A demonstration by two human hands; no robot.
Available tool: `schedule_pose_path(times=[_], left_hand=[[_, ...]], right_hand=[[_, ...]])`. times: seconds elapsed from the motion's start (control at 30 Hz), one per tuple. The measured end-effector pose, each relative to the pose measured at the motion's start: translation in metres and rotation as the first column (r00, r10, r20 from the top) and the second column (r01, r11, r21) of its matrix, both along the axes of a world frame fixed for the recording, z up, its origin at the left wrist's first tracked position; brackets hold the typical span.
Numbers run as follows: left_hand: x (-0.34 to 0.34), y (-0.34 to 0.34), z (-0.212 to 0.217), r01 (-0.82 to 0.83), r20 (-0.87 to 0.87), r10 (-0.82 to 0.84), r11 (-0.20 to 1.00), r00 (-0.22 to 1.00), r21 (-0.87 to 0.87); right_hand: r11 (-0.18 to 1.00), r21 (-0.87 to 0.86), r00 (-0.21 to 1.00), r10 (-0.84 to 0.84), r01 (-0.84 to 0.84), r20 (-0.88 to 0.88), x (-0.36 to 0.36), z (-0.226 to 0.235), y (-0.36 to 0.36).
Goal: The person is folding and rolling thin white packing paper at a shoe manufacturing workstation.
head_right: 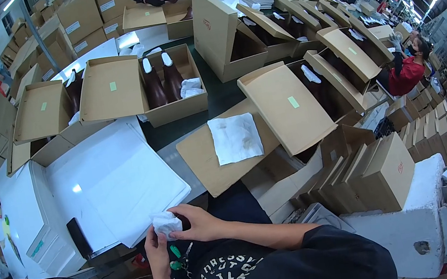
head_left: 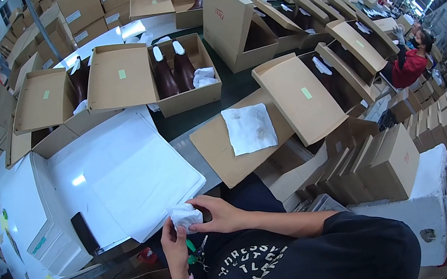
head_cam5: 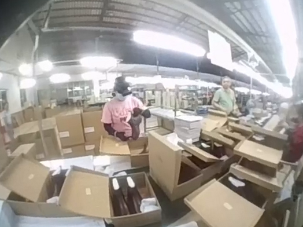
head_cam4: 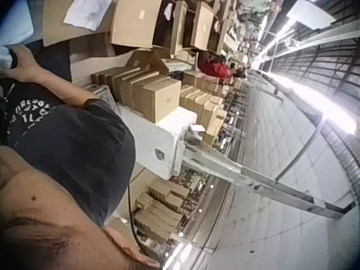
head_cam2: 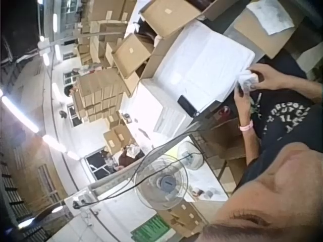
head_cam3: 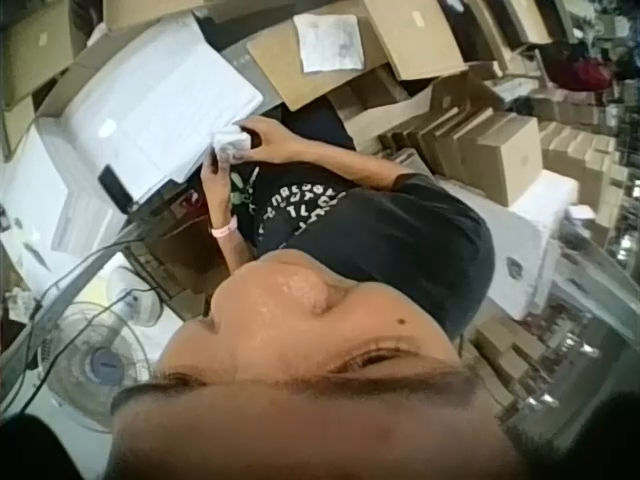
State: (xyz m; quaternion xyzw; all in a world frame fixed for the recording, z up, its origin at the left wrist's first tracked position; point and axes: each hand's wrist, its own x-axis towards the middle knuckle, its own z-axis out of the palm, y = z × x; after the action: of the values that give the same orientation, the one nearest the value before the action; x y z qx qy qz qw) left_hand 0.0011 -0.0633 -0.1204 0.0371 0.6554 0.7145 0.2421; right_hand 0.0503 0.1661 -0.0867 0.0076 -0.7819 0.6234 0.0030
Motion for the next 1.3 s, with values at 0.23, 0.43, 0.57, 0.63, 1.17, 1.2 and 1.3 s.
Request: schedule_pose_path(times=[0.23, 0.43, 0.57, 0.63, 1.17, 1.2, 1.3], left_hand=[[-0.002, 0.009, 0.003, 0.039, 0.02, -0.038, 0.999, 0.999, -0.018], [0.0, 0.015, 0.006, 0.028, 0.011, -0.027, 0.999, 1.0, -0.042], [0.001, 0.014, 0.003, 0.016, 0.018, -0.015, 0.999, 1.0, -0.03], [0.001, 0.014, 0.003, 0.011, 0.024, -0.01, 1.0, 1.0, -0.023], [0.002, 0.01, 0.002, -0.007, 0.046, 0.008, 1.0, 0.999, -0.013], [0.001, 0.012, 0.003, -0.009, 0.049, 0.01, 1.0, 0.999, -0.027], [0.001, 0.011, 0.004, -0.011, 0.049, 0.014, 0.999, 0.999, -0.047]], right_hand=[[1.0, -0.012, 1.0, -0.018, 0.018, -0.007, 0.003, -0.001, 0.008], [0.999, -0.029, 1.0, -0.027, 0.027, -0.001, 0.006, -0.002, 0.012], [0.999, -0.022, 0.999, -0.031, 0.03, -0.024, 0.005, -0.004, 0.01], [0.999, -0.032, 1.0, -0.023, 0.022, -0.01, 0.005, -0.004, 0.011], [0.999, 0.044, 0.999, -0.027, 0.028, -0.021, 0.003, -0.012, 0.006], [0.999, 0.031, 1.0, -0.023, 0.023, -0.018, 0.002, -0.012, 0.007], [1.0, 0.023, 1.0, -0.014, 0.014, -0.014, 0.001, -0.013, 0.007]])
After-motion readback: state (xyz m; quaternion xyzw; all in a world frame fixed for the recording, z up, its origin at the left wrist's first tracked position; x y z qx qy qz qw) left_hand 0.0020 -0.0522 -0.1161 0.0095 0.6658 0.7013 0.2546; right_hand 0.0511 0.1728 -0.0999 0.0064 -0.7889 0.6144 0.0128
